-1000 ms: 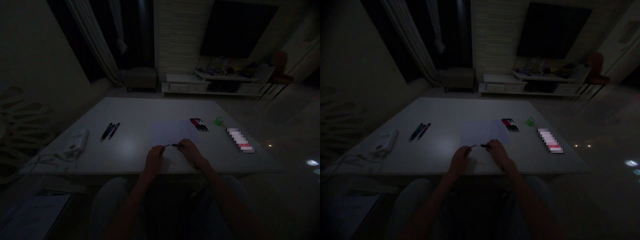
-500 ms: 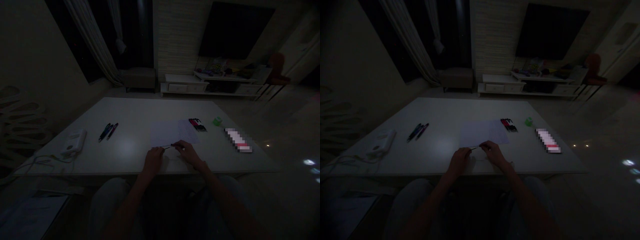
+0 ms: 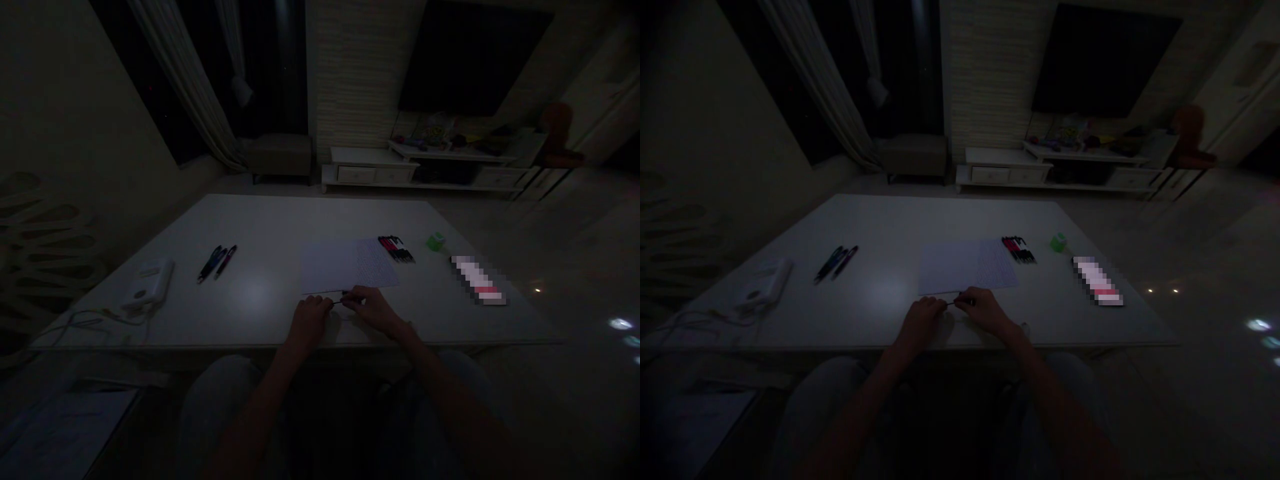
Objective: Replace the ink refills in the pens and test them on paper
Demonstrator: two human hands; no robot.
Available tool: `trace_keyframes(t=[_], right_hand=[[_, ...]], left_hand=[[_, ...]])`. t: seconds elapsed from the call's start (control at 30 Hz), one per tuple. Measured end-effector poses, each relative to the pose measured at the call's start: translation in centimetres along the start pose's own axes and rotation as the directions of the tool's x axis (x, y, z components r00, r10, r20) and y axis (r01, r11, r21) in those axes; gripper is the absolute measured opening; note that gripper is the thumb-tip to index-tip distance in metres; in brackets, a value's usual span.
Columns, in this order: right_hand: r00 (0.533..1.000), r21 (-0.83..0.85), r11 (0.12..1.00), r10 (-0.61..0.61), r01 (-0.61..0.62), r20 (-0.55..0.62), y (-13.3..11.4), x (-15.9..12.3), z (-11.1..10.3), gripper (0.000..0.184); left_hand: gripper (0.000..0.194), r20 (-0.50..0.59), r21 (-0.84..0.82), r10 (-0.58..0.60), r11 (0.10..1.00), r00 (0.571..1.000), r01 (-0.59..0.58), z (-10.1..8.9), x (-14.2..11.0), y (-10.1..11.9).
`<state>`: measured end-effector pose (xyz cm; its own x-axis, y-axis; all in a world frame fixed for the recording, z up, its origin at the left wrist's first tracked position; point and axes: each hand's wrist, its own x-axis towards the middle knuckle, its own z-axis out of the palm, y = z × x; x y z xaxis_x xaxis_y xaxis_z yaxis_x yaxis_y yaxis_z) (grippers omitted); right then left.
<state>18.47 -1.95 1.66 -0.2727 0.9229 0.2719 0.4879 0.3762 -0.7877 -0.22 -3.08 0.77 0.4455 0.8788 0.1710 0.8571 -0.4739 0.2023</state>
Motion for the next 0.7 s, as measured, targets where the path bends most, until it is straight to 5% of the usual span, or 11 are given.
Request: trace_keyframes(t=[0.27, 0.53, 0.7], right_hand=[[0.998, -0.005, 0.999, 0.047, -0.047, 0.035, -0.1, 0.0, -0.9, 0.015], [0.994, 0.050, 0.997, 0.052, -0.057, 0.096, -0.5, -0.3, 0.9, 0.026], [0.997, -0.073, 0.996, 0.060, -0.055, 0.056, 0.9, -0.2, -0.8, 0.036]], left_hand=[[0.018, 0.020, 0.010, 0.002, 1.000, 1.000, -0.002, -0.1, 0.1, -0.1], [0.017, 0.022, -0.017, 0.094, 0.995, 0.995, -0.094, 0.5, -0.4, 0.5], [0.017, -0.005, -0.051, -0.014, 0.999, 1.000, 0.014, 0.3, -0.2, 0.2]])
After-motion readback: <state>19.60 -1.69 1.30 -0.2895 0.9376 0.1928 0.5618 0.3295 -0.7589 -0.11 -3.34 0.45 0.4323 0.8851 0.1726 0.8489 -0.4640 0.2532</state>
